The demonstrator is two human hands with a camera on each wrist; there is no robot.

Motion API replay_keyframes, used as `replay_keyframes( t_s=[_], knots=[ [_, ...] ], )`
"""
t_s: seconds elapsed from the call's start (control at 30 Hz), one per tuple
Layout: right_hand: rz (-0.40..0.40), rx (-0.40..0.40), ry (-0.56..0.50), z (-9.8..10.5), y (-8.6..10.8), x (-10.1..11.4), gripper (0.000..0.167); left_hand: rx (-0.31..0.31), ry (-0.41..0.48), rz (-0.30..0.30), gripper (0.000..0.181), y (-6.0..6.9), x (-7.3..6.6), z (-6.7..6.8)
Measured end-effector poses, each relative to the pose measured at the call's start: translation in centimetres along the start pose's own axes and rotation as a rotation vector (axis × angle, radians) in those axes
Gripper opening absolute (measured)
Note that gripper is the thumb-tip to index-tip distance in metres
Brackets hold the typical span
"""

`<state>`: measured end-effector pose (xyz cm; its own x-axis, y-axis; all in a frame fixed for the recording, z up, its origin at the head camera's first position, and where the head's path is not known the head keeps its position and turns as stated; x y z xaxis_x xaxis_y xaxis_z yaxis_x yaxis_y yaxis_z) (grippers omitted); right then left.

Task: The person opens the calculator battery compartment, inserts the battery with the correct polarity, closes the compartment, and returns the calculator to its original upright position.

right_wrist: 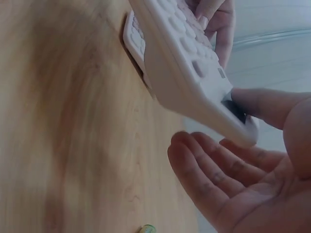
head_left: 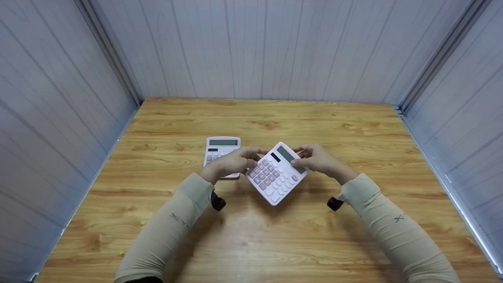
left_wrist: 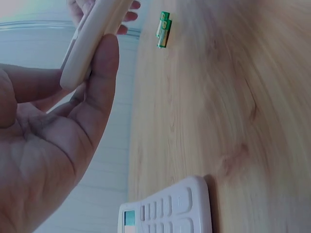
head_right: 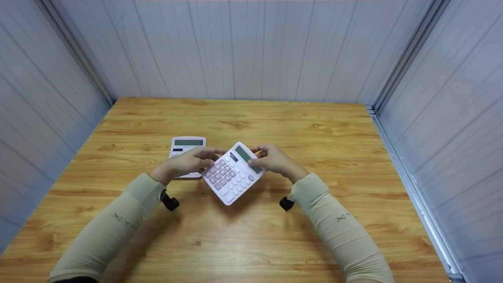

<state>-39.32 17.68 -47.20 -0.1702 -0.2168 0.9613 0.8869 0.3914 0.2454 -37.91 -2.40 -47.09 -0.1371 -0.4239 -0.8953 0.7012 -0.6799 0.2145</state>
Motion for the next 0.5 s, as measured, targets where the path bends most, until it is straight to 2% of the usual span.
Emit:
replay_keyframes(
  t_s=[0.13, 0.27, 0.5],
  knots=[
    [-0.016, 0.065, -0.078, -0.8, 0.2, -0.8, 0.047, 0.041, -0.029, -0.002, 0.058, 0.0, 0.2, -0.1],
    [-0.004, 0.111, -0.101, -1.5, 0.3, -1.1, 0.037, 0.05, -0.051, 0.019, 0.057, -0.1, 0.7, -0.2],
    [0.032, 0.074, -0.113, -1.2, 0.4, -0.9, 0.03, 0.017, -0.005, 0.037, 0.048, -0.1, 0.9, 0.1]
  ],
)
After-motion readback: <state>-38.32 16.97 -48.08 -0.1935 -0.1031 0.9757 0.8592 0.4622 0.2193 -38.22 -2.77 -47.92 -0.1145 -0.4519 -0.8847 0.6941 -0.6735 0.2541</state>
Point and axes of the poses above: each hand's wrist, its own y-axis away from the middle knuckle, its own z-axis out of the back of the hand, x = y × z, the point moved 10 cm from there along -y, towards the middle knuckle, and after that the axes turned 14 degrees about -y, right-handed, at the moved point
